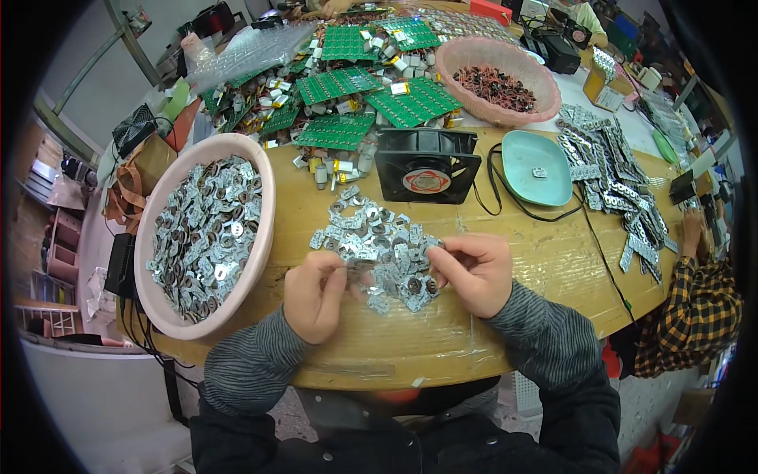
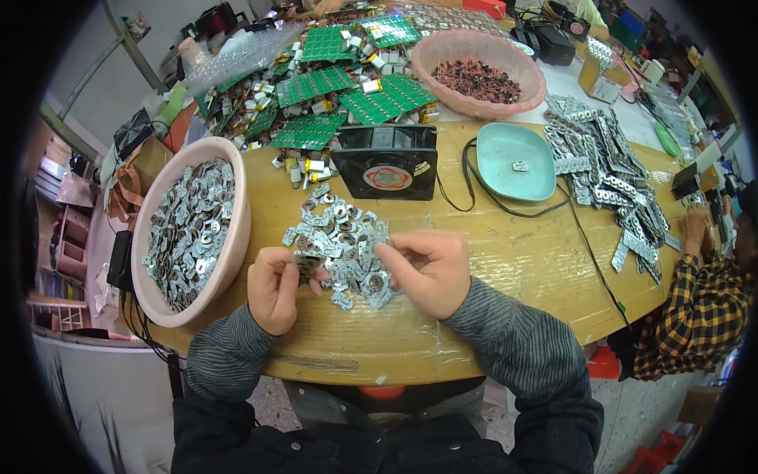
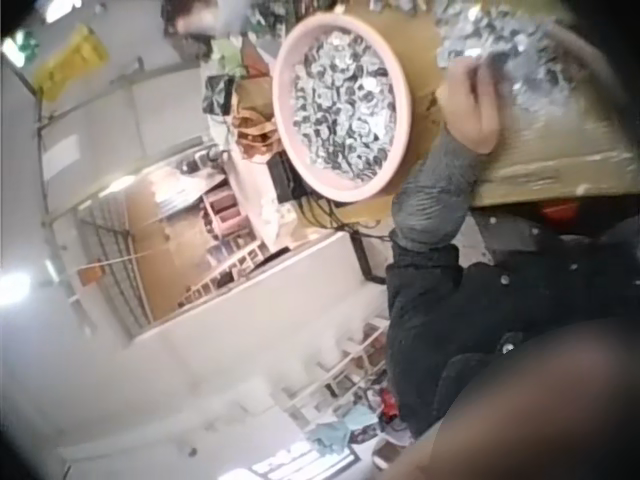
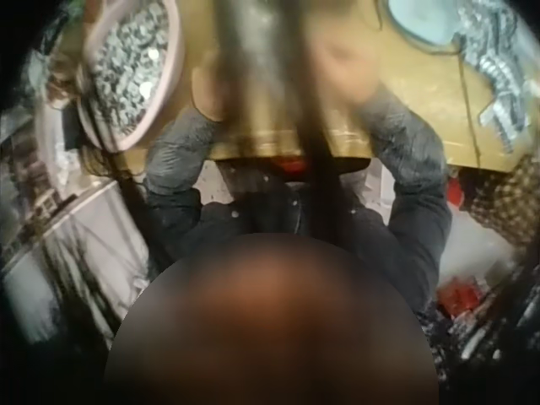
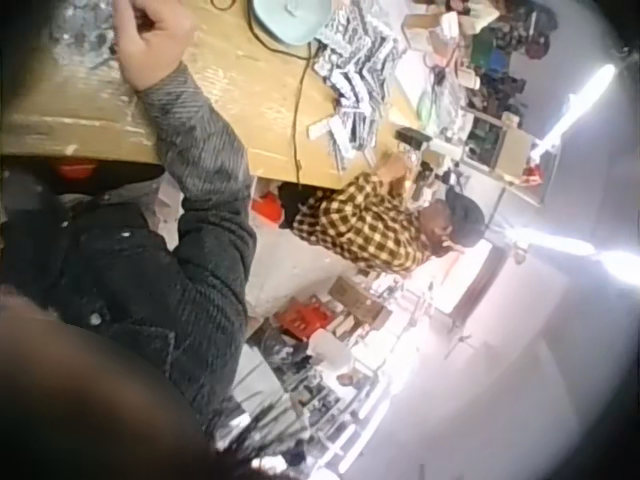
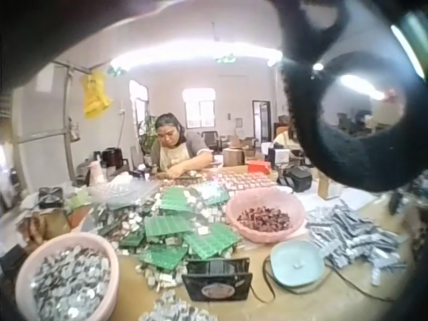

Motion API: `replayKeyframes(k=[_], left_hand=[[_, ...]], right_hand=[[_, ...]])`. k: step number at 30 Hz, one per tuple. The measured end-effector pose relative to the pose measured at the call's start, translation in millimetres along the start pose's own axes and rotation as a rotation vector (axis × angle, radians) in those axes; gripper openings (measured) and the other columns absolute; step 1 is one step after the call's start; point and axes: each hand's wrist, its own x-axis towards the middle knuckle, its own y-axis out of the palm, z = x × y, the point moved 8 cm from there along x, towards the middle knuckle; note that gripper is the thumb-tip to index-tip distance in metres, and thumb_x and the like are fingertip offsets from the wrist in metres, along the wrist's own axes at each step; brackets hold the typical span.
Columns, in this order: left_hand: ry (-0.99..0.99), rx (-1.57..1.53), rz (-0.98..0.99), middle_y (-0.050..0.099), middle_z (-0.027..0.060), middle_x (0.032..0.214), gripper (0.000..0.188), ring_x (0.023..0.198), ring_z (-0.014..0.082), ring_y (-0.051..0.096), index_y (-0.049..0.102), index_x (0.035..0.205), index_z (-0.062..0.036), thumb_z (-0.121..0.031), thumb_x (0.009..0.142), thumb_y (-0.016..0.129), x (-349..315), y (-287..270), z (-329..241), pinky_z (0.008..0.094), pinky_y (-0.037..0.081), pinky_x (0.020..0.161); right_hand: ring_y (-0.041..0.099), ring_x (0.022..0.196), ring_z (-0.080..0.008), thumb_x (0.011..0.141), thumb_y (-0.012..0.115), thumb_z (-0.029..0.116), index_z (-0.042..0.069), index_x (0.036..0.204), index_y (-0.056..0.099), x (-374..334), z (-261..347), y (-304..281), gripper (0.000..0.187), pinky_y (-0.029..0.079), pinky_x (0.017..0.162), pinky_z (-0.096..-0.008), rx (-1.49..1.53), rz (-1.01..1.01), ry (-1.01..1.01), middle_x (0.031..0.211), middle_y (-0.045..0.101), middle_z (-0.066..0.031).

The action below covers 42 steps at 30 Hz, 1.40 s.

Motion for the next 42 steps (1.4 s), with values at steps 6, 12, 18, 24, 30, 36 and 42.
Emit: replayKeyframes(k=[6,12,18,24,30,36,42], left_hand=[[0.493,0.554,0.112,0.067,0.0187,0.102,0.037,0.087,0.0258,0.065,0.057,0.123,0.0030,0.006,0.087,0.064,9.6,14.6,-48.3,0.0347,0.053,0.073],[0.441,0.711,-0.014,0.068,0.0115,0.089,0.037,0.077,0.0292,0.066,0.068,0.105,-0.0007,0.000,0.070,0.079,11.2,14.1,-48.0,0.0377,0.053,0.070],[0.606,0.873,0.067,0.071,0.0075,0.093,0.029,0.075,0.0236,0.068,0.069,0.099,-0.0040,-0.002,0.070,0.073,2.7,24.7,-49.9,0.0361,0.052,0.064],[0.567,0.946,0.084,0.071,0.0044,0.090,0.029,0.073,0.0195,0.069,0.070,0.100,-0.0057,-0.003,0.071,0.068,1.4,26.7,-46.8,0.0336,0.050,0.062],[0.595,0.984,0.070,0.071,0.0061,0.087,0.035,0.069,0.0231,0.068,0.072,0.100,-0.0039,-0.002,0.065,0.076,-0.6,34.5,-55.7,0.0352,0.049,0.059],[0.640,0.974,0.042,0.068,0.0043,0.083,0.033,0.065,0.0221,0.066,0.071,0.097,-0.0044,-0.005,0.064,0.077,-6.9,35.5,-58.6,0.0342,0.049,0.059],[0.632,1.025,-0.007,0.067,0.0046,0.081,0.031,0.062,0.0224,0.063,0.069,0.095,-0.0037,-0.005,0.064,0.077,-9.2,33.6,-58.5,0.0339,0.048,0.058]], right_hand=[[0.063,0.057,-0.0084,0.094,0.066,0.005,-0.006,0.086,0.071,-5.5,-6.0,16.9,0.015,0.047,0.051,-0.0217,0.181,0.162,0.149,0.073,0.069,-0.0065],[0.062,0.060,-0.0075,0.095,0.066,0.007,-0.006,0.087,0.071,-7.0,-14.7,25.7,0.016,0.047,0.053,-0.0216,0.262,0.272,0.246,0.072,0.068,-0.0059],[0.061,0.055,-0.0075,0.096,0.065,0.007,-0.007,0.087,0.070,-5.9,-3.9,29.8,0.017,0.046,0.051,-0.0224,-0.014,0.278,0.063,0.068,0.067,-0.0061],[0.061,0.051,-0.0140,0.093,0.068,0.006,-0.005,0.086,0.070,-2.9,6.7,30.3,0.013,0.045,0.049,-0.0270,-0.172,0.280,-0.094,0.063,0.064,-0.0091],[0.063,0.055,-0.0236,0.088,0.071,0.006,-0.004,0.087,0.070,-7.0,14.9,32.8,0.010,0.046,0.051,-0.0318,-0.383,0.231,-0.326,0.067,0.064,-0.0153],[0.064,0.057,-0.0243,0.087,0.072,0.006,-0.004,0.092,0.070,-9.6,17.5,35.7,0.012,0.048,0.053,-0.0321,-0.357,0.186,-0.331,0.070,0.065,-0.0151],[0.067,0.056,-0.0128,0.093,0.066,0.003,-0.008,0.092,0.068,-9.4,-3.9,41.6,0.011,0.052,0.051,-0.0240,-0.181,0.293,-0.008,0.067,0.067,-0.0093]])
